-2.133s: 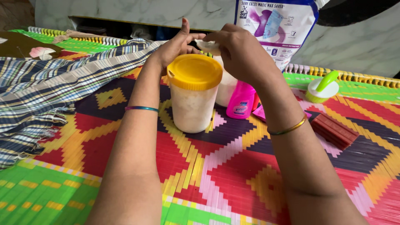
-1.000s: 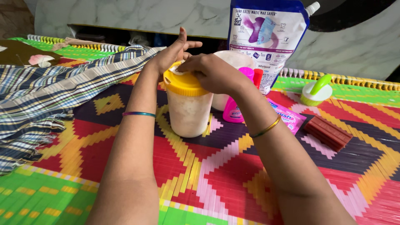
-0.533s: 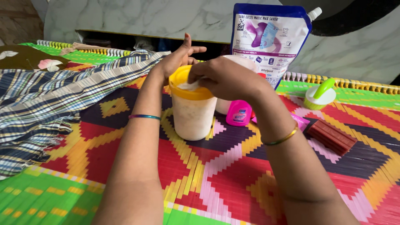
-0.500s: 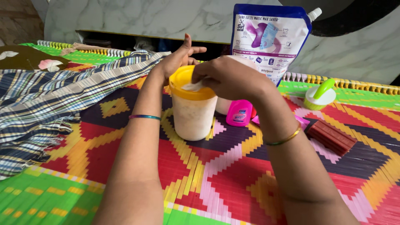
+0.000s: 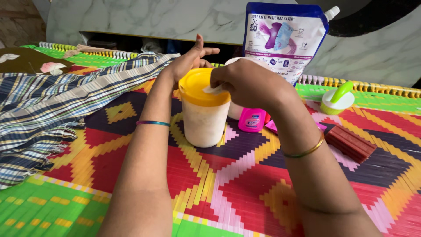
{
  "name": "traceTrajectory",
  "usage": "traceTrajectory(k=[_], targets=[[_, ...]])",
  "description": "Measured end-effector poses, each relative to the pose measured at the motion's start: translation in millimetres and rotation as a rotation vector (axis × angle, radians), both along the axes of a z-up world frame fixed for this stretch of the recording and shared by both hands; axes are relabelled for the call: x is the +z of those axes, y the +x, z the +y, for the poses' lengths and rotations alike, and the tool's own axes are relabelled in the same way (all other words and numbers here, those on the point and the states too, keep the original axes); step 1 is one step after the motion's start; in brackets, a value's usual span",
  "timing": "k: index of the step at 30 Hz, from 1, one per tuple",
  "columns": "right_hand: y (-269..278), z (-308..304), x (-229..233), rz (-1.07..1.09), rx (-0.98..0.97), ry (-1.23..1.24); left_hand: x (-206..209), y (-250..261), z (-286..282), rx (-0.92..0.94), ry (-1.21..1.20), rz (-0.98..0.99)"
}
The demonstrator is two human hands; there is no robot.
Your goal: The person wipes the yellow lid of a plastic jar with a white cloth, then briefly touches a second jar and a pink bottle before returning to wipe the first jar lid again. The person continues wiping the lid repeatedly while other cleaning supplies remain on the mat.
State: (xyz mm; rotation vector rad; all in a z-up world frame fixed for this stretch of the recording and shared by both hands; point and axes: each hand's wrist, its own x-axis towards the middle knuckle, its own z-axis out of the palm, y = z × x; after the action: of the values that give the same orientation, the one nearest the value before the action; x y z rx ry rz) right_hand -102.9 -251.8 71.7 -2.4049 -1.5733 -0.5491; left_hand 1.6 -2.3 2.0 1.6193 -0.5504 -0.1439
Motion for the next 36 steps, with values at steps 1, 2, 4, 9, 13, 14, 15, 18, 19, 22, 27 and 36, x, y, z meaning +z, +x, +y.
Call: traceTrajectory(k=[1, 2, 4, 9, 13, 14, 15, 18, 19, 22, 27, 36], targets=[[-3.9, 2.3, -0.8, 0.002, 0.011, 0.0, 0.8, -1.2, 0.6, 0.014, 0.006, 0.0], [-6.5, 5.2, -1.9, 0.004, 0.021, 0.0, 1.8, -3.2, 0.7, 0.027, 0.013, 0.0], [-8.4, 15.7, -6.5, 0.041, 0.109, 0.051, 4.1, -9.4, -1.6, 0.056, 0.037, -0.011], [3.8, 33.6, -23.1, -0.002, 0.152, 0.139, 11.3, -28.7, -9.3, 0.089, 0.07, 0.0], [23.8, 36.4, -31.0, 0.0, 0.173, 0.176, 16.7, -34.4, -14.9, 0.105, 0.117, -0.032], [29.1, 36.8, -31.8, 0.008, 0.184, 0.194, 17.7, -34.0, -16.1, 0.106, 0.124, -0.038], [34.2, 37.2, -32.4, -0.008, 0.162, 0.2, 18.2, -33.1, -16.7, 0.108, 0.132, -0.043], [47.3, 32.5, -35.5, -0.026, 0.083, 0.208, 14.9, -29.2, -15.0, 0.106, 0.125, -0.051], [50.8, 29.5, -36.0, -0.016, 0.051, 0.206, 13.5, -27.0, -13.9, 0.095, 0.106, -0.038], [58.6, 25.2, -35.8, -0.063, 0.007, 0.169, 8.6, -19.9, -9.6, 0.089, 0.064, -0.012], [64.9, 23.5, -36.7, -0.059, -0.072, 0.134, 1.3, -8.9, 1.4, 0.141, 0.078, -0.018], [66.8, 25.2, -37.8, -0.047, -0.075, 0.092, -14.7, 3.9, 18.6, 0.363, -0.041, -0.126]])
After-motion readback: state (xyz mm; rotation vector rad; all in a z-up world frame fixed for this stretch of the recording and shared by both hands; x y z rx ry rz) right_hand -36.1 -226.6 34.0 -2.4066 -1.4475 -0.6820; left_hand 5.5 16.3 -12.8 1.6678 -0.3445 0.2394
